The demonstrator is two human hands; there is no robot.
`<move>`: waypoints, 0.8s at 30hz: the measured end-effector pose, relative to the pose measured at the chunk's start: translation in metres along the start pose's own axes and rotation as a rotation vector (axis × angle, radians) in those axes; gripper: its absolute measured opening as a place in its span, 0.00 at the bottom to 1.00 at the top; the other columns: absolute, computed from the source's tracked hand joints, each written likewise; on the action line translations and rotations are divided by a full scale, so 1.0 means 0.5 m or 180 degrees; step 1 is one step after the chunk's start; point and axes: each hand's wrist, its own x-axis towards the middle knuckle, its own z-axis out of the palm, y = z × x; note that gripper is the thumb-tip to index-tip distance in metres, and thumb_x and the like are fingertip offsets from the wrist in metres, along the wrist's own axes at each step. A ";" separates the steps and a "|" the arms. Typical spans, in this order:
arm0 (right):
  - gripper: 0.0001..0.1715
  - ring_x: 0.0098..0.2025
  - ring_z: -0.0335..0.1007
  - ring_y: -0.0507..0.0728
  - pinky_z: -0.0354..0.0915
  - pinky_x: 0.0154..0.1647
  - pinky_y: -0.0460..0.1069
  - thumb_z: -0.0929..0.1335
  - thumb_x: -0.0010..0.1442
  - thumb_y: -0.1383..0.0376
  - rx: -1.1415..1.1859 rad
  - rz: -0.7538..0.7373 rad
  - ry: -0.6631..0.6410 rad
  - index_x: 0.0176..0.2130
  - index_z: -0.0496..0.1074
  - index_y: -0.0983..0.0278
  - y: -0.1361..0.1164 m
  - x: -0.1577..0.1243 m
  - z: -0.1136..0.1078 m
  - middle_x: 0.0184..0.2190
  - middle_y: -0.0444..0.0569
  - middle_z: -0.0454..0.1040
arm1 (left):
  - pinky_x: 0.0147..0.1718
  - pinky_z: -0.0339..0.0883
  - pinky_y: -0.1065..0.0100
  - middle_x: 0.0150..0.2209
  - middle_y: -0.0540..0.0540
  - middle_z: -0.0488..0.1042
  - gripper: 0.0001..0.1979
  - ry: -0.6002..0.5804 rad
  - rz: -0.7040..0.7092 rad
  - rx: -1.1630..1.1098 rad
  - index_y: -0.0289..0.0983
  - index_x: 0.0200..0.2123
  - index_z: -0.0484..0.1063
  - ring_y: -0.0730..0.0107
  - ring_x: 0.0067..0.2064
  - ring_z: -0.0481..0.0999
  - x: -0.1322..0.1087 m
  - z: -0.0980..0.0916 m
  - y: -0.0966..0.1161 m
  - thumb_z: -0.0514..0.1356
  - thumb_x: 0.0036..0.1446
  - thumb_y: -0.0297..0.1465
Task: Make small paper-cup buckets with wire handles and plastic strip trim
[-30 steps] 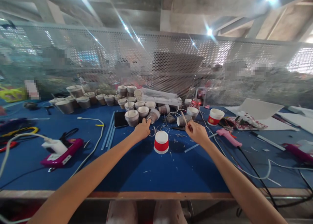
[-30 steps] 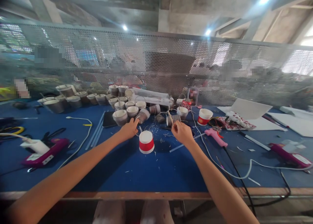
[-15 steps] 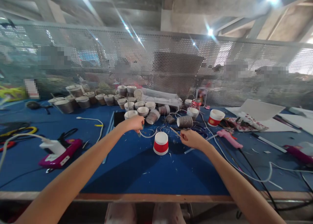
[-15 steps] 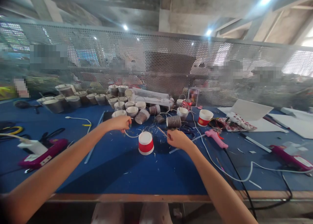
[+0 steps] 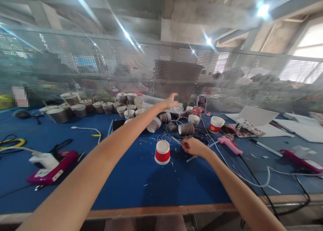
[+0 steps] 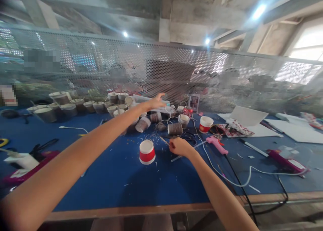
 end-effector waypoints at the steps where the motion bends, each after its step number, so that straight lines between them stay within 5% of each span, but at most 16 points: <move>1: 0.04 0.22 0.61 0.49 0.49 0.22 0.43 0.63 0.50 0.67 -0.0010 -0.0010 0.0003 0.27 0.67 0.63 -0.001 0.001 0.001 0.21 0.43 0.69 | 0.43 0.64 0.62 0.53 0.33 0.64 0.31 -0.0165 0.0033 0.0135 0.29 0.58 0.48 0.59 0.49 0.69 -0.002 0.025 -0.006 0.55 0.53 0.31; 3: 0.04 0.21 0.60 0.49 0.49 0.23 0.43 0.63 0.50 0.67 -0.0025 -0.0036 0.0019 0.27 0.68 0.63 -0.005 0.002 0.001 0.20 0.43 0.69 | 0.43 0.64 0.63 0.47 0.35 0.69 0.28 -0.0417 0.0079 0.0331 0.26 0.51 0.59 0.57 0.47 0.70 -0.005 0.075 -0.015 0.60 0.47 0.31; 7: 0.05 0.22 0.60 0.48 0.49 0.23 0.43 0.63 0.50 0.68 -0.0039 -0.0064 0.0071 0.27 0.68 0.64 -0.012 -0.001 -0.004 0.21 0.44 0.69 | 0.45 0.63 0.65 0.52 0.33 0.66 0.35 -0.0687 0.0215 0.0772 0.28 0.51 0.58 0.55 0.50 0.68 -0.003 0.154 -0.017 0.65 0.40 0.33; 12: 0.06 0.23 0.61 0.49 0.49 0.23 0.43 0.63 0.52 0.66 -0.0112 0.0002 0.0132 0.27 0.68 0.64 -0.012 -0.001 -0.007 0.22 0.45 0.70 | 0.44 0.63 0.62 0.52 0.26 0.64 0.41 -0.0898 0.0201 0.1200 0.25 0.53 0.55 0.49 0.50 0.68 0.002 0.210 -0.009 0.67 0.35 0.33; 16: 0.06 0.24 0.62 0.49 0.48 0.24 0.44 0.63 0.53 0.66 -0.0199 0.0071 0.0165 0.27 0.68 0.64 -0.005 0.002 -0.004 0.22 0.45 0.70 | 0.47 0.60 0.58 0.54 0.23 0.61 0.42 -0.0771 0.0236 0.1254 0.24 0.57 0.50 0.45 0.54 0.64 -0.004 0.217 -0.019 0.65 0.41 0.32; 24: 0.07 0.27 0.67 0.52 0.49 0.24 0.44 0.62 0.55 0.64 -0.0340 0.0409 0.0361 0.29 0.67 0.63 -0.001 0.014 0.003 0.25 0.46 0.72 | 0.47 0.61 0.65 0.56 0.35 0.61 0.41 -0.0575 0.0519 0.0846 0.35 0.61 0.43 0.55 0.54 0.65 -0.035 0.194 -0.080 0.60 0.47 0.32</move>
